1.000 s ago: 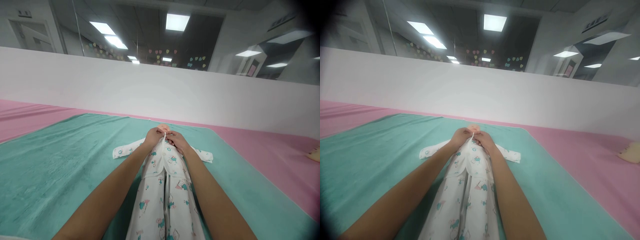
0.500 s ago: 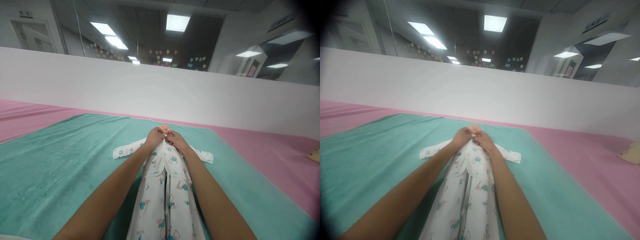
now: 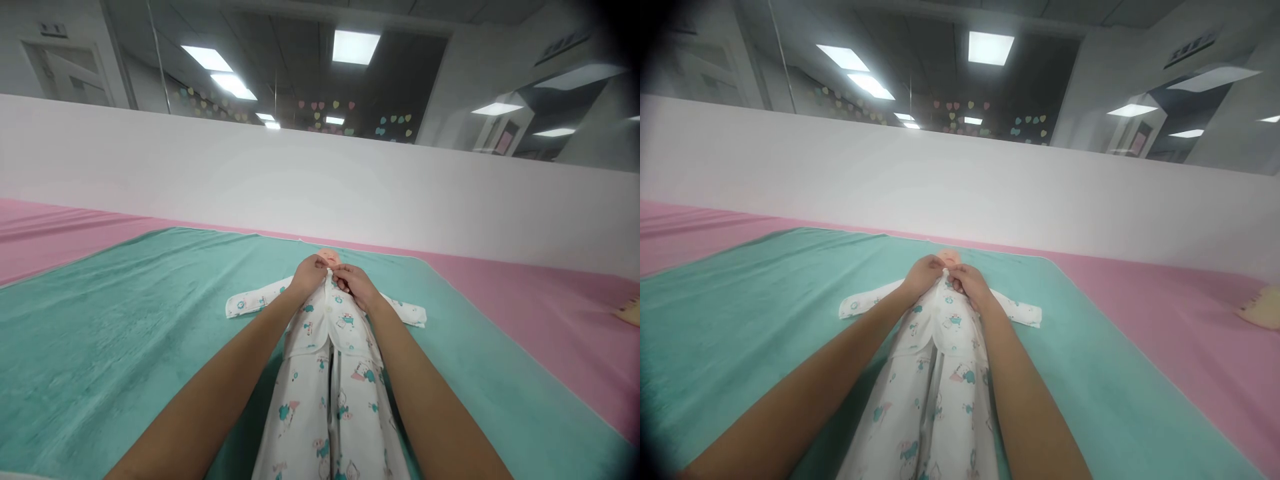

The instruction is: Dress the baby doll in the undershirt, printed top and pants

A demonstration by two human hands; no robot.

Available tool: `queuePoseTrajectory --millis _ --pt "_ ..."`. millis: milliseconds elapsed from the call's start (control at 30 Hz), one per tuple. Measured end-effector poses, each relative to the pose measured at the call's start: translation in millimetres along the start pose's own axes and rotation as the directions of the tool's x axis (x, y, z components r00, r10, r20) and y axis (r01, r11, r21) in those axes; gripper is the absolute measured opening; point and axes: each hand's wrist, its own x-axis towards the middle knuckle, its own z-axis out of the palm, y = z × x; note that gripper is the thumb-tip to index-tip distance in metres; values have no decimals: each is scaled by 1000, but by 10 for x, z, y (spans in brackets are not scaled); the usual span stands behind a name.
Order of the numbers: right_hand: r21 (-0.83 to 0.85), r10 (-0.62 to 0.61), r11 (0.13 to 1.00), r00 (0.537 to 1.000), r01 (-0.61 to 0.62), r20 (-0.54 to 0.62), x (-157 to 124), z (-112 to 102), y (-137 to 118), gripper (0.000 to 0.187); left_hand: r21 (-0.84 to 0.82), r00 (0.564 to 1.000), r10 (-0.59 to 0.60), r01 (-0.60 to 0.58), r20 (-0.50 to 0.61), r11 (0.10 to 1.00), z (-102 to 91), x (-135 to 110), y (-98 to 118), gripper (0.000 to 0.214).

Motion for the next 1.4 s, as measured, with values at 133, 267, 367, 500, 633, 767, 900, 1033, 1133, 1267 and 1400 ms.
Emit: queuePoseTrajectory --millis 133,267,367,500,633,767,900,1033,1133,1267,1400 --pt "-43 17 999 999 -19 -52 23 1 14 24 42 1000 17 -18 20 999 -31 -8 14 13" --pt "-187 28 981 991 -52 -129 34 45 -58 39 93 999 21 -26 47 995 -44 -21 43 12" --pt "-397 7 915 987 -71 -160 40 93 -135 48 154 998 23 -31 52 988 -36 -24 56 17" --pt "-387 0 920 986 -65 -165 38 100 -147 42 190 994 58 -75 92 979 -23 -20 50 19" --pt "-147 74 985 993 -88 -95 2 32 -76 28 184 984 106 -132 146 974 -11 -8 31 16" --pt "-44 104 993 994 -106 -46 -34 -20 -52 28 200 992 90 -107 94 974 -1 11 10 16" --pt "-12 137 990 990 -137 -6 -54 -43 -97 30 190 997 59 -69 57 979 -18 20 4 15" --pt "9 163 986 986 -164 42 -63 -54 -121 29 133 997 37 -45 61 990 -51 -6 44 15" --pt "83 131 987 989 -137 71 -68 -41 -111 27 64 998 1 -5 65 998 -55 -32 88 15" --pt "140 102 984 993 -110 60 -78 -8 -118 28 31 998 -31 30 53 999 -40 -39 122 14" --pt "145 124 981 992 -127 26 -86 12 -145 28 53 997 -29 26 71 998 -47 -34 125 14"
